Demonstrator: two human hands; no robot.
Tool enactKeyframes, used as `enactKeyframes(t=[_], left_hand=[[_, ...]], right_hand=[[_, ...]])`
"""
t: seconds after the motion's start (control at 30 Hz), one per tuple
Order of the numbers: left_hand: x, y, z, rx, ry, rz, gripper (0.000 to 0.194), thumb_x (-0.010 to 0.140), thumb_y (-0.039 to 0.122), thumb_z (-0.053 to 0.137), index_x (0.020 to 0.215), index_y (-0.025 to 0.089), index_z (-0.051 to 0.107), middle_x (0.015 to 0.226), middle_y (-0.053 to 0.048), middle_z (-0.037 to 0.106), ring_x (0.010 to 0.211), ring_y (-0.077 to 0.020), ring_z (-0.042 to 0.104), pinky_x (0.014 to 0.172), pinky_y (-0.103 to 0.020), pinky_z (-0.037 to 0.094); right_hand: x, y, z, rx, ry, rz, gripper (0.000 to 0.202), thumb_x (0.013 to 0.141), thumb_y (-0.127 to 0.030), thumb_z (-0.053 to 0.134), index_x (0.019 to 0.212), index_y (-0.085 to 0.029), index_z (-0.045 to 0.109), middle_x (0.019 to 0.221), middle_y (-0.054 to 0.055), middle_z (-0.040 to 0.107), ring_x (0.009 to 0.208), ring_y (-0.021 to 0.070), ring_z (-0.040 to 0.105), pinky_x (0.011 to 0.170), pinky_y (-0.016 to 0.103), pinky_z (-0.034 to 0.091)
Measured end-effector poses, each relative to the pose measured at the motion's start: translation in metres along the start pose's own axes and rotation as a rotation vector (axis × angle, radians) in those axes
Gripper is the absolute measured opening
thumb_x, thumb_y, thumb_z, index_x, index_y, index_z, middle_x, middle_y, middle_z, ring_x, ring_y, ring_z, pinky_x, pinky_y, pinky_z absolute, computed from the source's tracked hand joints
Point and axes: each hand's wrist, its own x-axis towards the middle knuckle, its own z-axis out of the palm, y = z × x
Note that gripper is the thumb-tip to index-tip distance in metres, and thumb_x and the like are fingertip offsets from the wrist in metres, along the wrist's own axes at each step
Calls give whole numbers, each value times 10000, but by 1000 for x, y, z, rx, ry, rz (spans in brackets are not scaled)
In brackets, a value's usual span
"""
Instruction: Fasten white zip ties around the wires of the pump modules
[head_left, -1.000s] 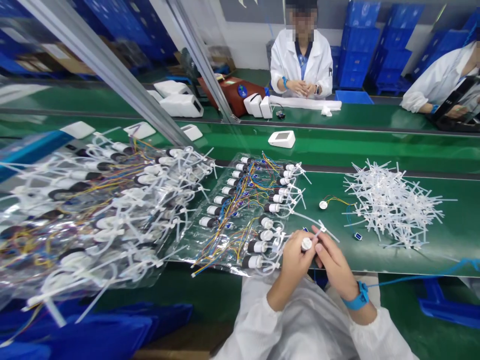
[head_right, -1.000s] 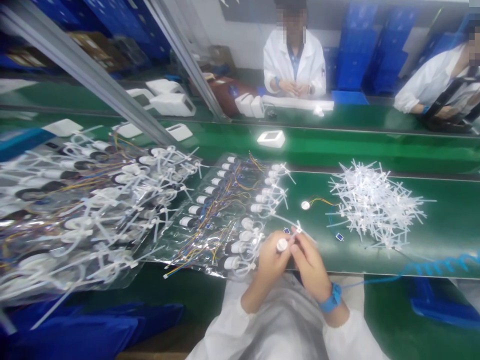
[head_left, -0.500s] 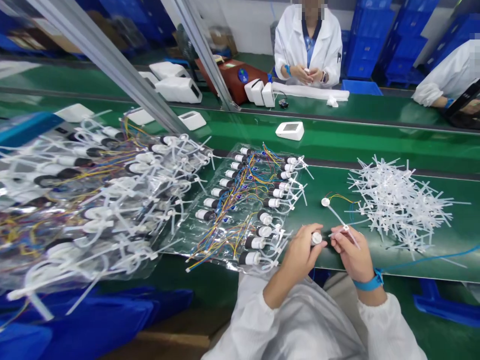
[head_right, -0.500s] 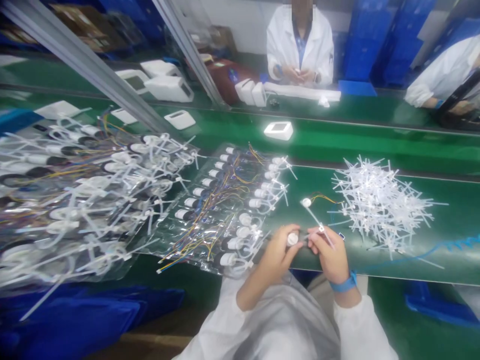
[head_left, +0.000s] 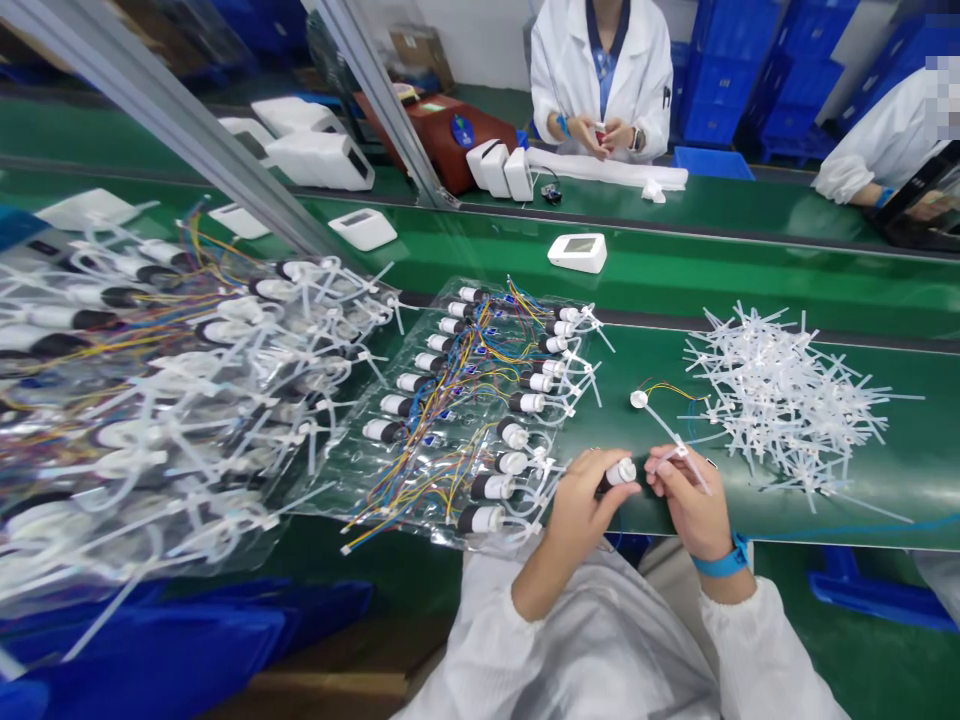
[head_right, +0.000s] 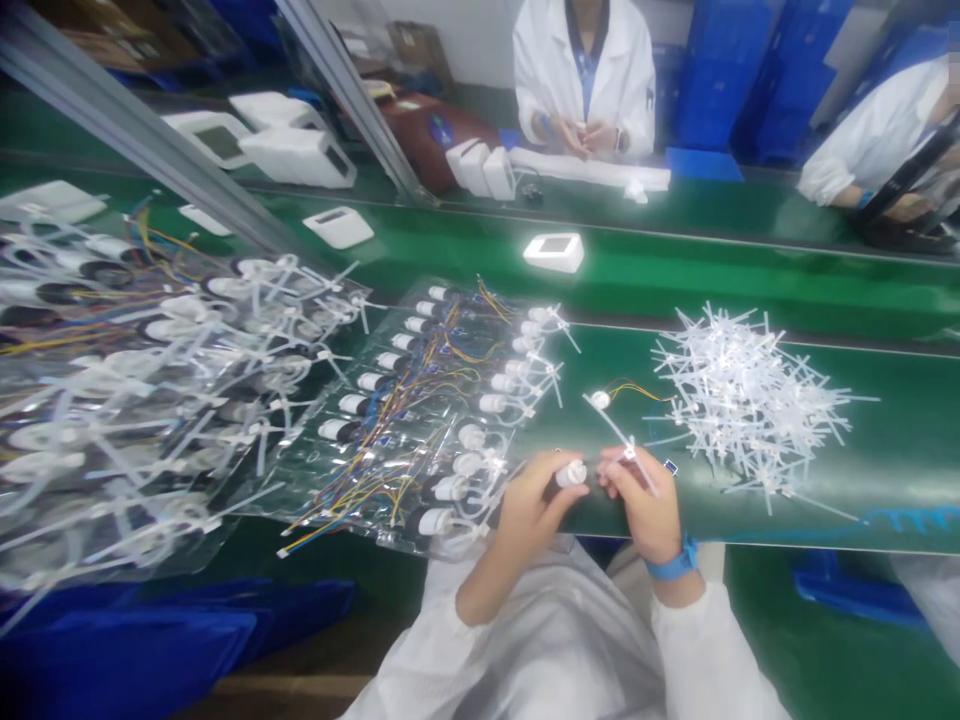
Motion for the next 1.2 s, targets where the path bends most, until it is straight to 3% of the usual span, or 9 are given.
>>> enactKeyframes(t=[0.27, 0.47, 0.67, 0.9, 1.2], left_hand=[[1, -3, 1, -20, -105, -16, 273, 1089, 442, 714, 1259, 236, 767, 1144, -94, 826, 1038, -265, 770, 965, -359, 610], [6, 2, 1, -12, -184, 24, 363, 1110, 560, 641, 1167, 229, 776, 1032, -80, 789, 943, -246, 734, 868, -317, 578], [7, 5, 0, -37, -190, 45, 490, 1123, 659, 533, 1129, 225, 761, 1005, -76, 778, 901, -237, 721, 815, -301, 545], [2, 1, 1, -42, -178, -57, 409, 1093, 616, 647, 1176, 222, 721, 985, -54, 792, 833, -225, 733, 749, -287, 523], [3, 4, -2, -36, -220, -51, 363, 1115, 557, 624, 1179, 219, 741, 1027, -72, 803, 899, -240, 747, 808, -303, 528]], right_hand=[[1, 7, -10, -121, -31, -32, 261, 929, -467, 847, 1010, -218, 838, 917, 65, 759, 738, 211, 650, 688, 361, 568], [2, 4, -11, -156, -91, -66, 222, 933, -450, 852, 977, -238, 809, 976, 84, 780, 856, 256, 696, 736, 370, 585], [1, 2, -9, -137, -123, -118, 208, 953, -440, 843, 930, -252, 758, 991, 81, 758, 882, 263, 692, 785, 389, 582], [1, 0, -7, -46, -148, -132, 186, 934, -393, 876, 905, -255, 754, 940, 55, 732, 881, 253, 685, 839, 395, 573], [3, 4, -13, -56, -209, -146, 198, 907, -434, 910, 903, -262, 813, 954, 70, 750, 946, 281, 715, 871, 429, 589]])
